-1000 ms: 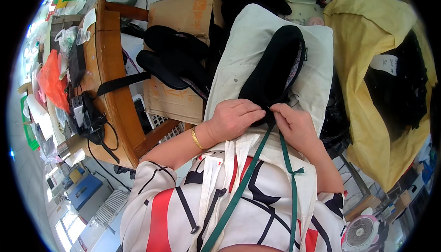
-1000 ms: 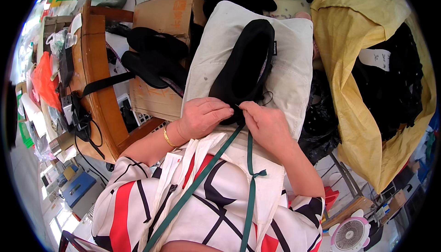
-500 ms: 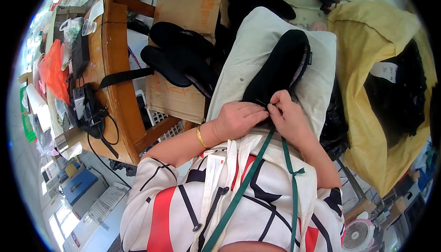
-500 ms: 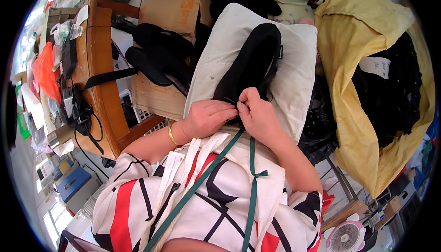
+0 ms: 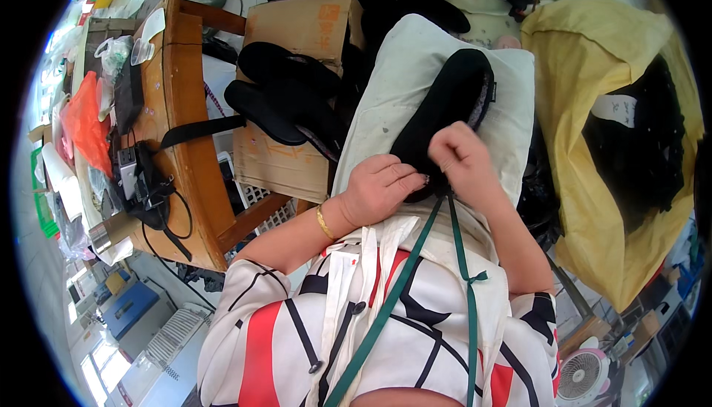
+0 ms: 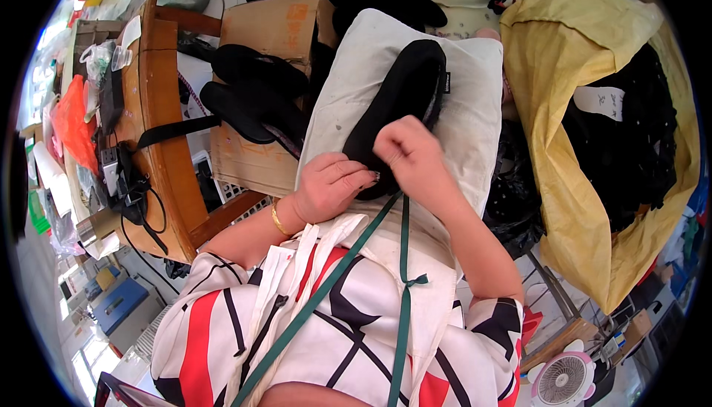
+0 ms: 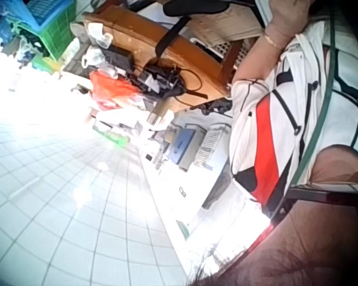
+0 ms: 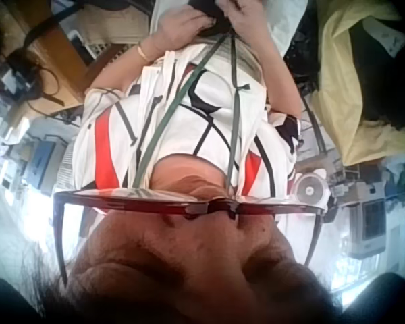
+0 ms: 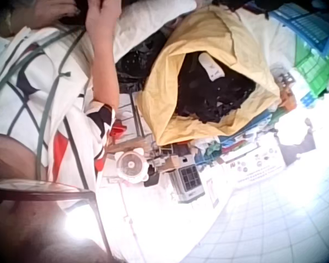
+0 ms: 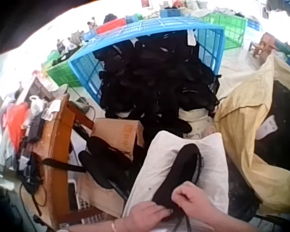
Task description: The person sits and hand-sews a black shoe using a needle and thread. They repeatedly insert the needle into the shoe's sole and pull the thread through to stitch the material. The person handles multiple black shoes, picking them up from a nearby pile and placing them on their lap to work on.
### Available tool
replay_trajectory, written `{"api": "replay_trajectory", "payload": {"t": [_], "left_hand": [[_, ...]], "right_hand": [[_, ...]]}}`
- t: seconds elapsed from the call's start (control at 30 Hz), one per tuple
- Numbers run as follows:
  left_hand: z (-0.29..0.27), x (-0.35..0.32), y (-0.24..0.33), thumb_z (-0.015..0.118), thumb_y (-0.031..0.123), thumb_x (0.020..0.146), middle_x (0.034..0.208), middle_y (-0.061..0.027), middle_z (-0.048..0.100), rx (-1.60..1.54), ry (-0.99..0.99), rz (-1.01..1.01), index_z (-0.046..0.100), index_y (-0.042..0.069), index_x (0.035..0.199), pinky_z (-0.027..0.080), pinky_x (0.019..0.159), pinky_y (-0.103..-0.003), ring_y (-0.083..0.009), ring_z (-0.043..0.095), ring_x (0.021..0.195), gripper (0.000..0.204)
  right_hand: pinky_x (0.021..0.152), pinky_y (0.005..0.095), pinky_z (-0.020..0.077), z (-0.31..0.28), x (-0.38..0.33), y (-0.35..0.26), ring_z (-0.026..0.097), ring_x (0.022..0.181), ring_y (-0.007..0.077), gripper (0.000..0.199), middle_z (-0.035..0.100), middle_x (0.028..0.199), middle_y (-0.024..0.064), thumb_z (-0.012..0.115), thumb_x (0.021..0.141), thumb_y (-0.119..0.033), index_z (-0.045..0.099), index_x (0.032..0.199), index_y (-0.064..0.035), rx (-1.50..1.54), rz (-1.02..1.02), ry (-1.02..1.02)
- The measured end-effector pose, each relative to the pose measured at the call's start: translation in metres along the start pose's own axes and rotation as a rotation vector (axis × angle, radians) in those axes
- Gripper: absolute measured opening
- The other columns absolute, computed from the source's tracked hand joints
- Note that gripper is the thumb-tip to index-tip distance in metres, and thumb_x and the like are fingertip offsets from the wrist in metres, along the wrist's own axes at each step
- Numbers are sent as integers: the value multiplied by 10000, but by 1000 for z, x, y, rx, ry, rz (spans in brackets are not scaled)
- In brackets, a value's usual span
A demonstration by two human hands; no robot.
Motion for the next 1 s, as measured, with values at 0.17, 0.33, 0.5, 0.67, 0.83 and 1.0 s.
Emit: {"api": "replay_trajectory", "payload": {"t": [0.17, 0.33, 0.5, 0.67, 0.83, 1.0], "left_hand": [[7, 4, -12, 766, 61, 647, 841, -22, 648, -87, -38, -98, 677, 111, 889, 457, 701, -343, -228, 576, 771, 262], [11, 11, -15, 758, 79, 639, 803, -10, 642, -108, -104, -143, 673, 121, 845, 454, 738, -348, -225, 575, 777, 226], [17, 10, -19, 777, 59, 659, 798, -7, 639, -157, -145, -175, 679, 124, 847, 440, 739, -354, -236, 575, 793, 222], [12, 12, -22, 785, 55, 685, 814, -21, 643, -186, -137, -229, 660, 107, 853, 438, 749, -368, -254, 579, 810, 216], [10, 5, -25, 777, 52, 708, 829, -40, 652, -206, -90, -283, 630, 87, 858, 443, 736, -364, -265, 577, 791, 213], [10, 2, -25, 770, 60, 730, 830, -43, 654, -211, -54, -302, 627, 83, 869, 443, 721, -355, -263, 576, 776, 201]], "right_hand": [[446, 229, 422, -32, -16, 22, 586, 550, 108, 197, 635, 823, 30, 480, 1041, -256, 540, 978, -80, 708, 377, 170], [634, 285, 514, -155, -33, -19, 402, 530, 106, 178, 421, 620, -38, 485, 1035, -190, 541, 1034, -21, 1146, -225, 433], [832, 308, 518, -136, -44, -34, 548, 724, 121, 172, 567, 815, 37, 547, 999, -118, 546, 1131, -7, 561, -205, 736], [578, 222, 422, -26, -44, 11, 513, 590, 104, 114, 599, 729, 17, 599, 968, -116, 653, 1034, -41, 59, 168, 98], [556, 359, 492, -2, -53, -13, 623, 608, 294, 128, 627, 708, 144, 645, 876, -86, 661, 999, -53, -322, -31, 21], [563, 386, 499, -1, -55, -20, 639, 635, 313, 143, 644, 716, 139, 643, 850, -65, 664, 989, -43, -385, -78, 16]]}}
Point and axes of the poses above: each hand's wrist, its own x-axis towards the middle knuckle, its own z-axis out of the palm, y = z × x, the point moved 10 cm from there along x, towards the middle knuckle
